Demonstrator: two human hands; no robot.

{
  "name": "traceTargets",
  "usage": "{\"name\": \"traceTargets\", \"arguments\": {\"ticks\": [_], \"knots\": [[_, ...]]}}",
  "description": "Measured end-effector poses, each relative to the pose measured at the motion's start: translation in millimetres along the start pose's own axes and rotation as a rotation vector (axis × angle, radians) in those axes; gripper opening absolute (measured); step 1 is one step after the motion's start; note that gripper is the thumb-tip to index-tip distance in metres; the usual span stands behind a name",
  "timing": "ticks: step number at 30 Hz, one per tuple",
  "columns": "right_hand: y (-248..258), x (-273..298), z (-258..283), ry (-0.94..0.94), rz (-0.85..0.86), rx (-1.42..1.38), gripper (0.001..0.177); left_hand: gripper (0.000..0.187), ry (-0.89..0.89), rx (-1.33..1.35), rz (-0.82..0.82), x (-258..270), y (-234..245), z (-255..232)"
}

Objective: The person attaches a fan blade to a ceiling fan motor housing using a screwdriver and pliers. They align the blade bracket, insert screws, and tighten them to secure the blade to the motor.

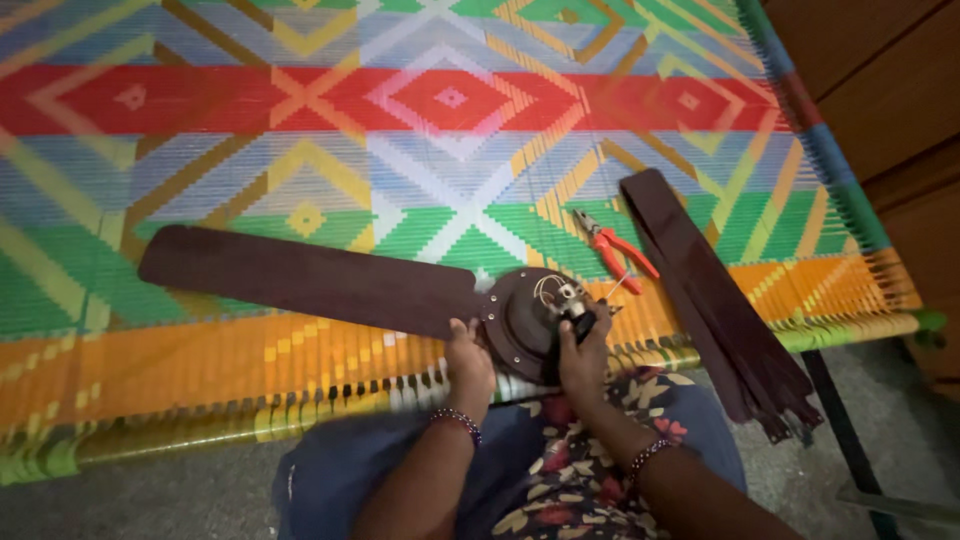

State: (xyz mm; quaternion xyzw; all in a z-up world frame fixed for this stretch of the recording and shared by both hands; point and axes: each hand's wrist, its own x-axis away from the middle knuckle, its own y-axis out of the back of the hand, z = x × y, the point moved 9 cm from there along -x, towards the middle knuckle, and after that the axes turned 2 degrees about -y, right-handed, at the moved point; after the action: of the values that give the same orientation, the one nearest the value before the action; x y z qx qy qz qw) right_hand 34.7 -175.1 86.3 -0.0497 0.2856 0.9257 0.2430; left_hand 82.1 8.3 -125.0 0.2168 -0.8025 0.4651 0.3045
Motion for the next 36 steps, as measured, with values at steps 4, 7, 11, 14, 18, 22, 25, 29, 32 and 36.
{"name": "traceTargets", "arguments": {"ticks": [4,7,11,14,18,22,25,29,32,36], "knots": [[-3,-17,19,0.038,-0.010,0.036,0.044,0.061,0.261,-0.339,-0.234,25,10,13],[-11,-26,2,-0.170,0.063,0.181,0.043,0.051,0.285,-0.473,-0.126,58,-8,4],[-15,-41,17,0.139,0.076,0.074,0.036,0.044,0.173,-1.036,0.114,101,-41,-56],[-20,-50,9,0.192,0.082,0.080,0.041,0.041,-0.287,-1.791,0.199,116,-82,-130],[-24,-53,2,0.202,0.090,0.026,0.045,0.076,-0.785,-2.174,0.373,122,-139,-152],[-25,-57,-6,0.082,0.087,0.069,0.040,0.095,-0.811,-2.242,0.522,117,-143,-132],[-25,-56,2,0.163,0.052,0.122,0.039,0.094,-0.929,-2.325,0.587,113,-148,-129],[-26,-56,2,0.192,0.051,0.111,0.038,0.085,-0.755,-2.386,0.576,100,-141,-139],[-28,-55,2,0.217,0.057,0.077,0.040,0.091,-0.781,-2.361,0.530,96,-141,-155],[-27,-53,6,0.271,0.007,0.159,0.040,0.089,-0.955,-2.261,0.489,87,-147,-168]]}}
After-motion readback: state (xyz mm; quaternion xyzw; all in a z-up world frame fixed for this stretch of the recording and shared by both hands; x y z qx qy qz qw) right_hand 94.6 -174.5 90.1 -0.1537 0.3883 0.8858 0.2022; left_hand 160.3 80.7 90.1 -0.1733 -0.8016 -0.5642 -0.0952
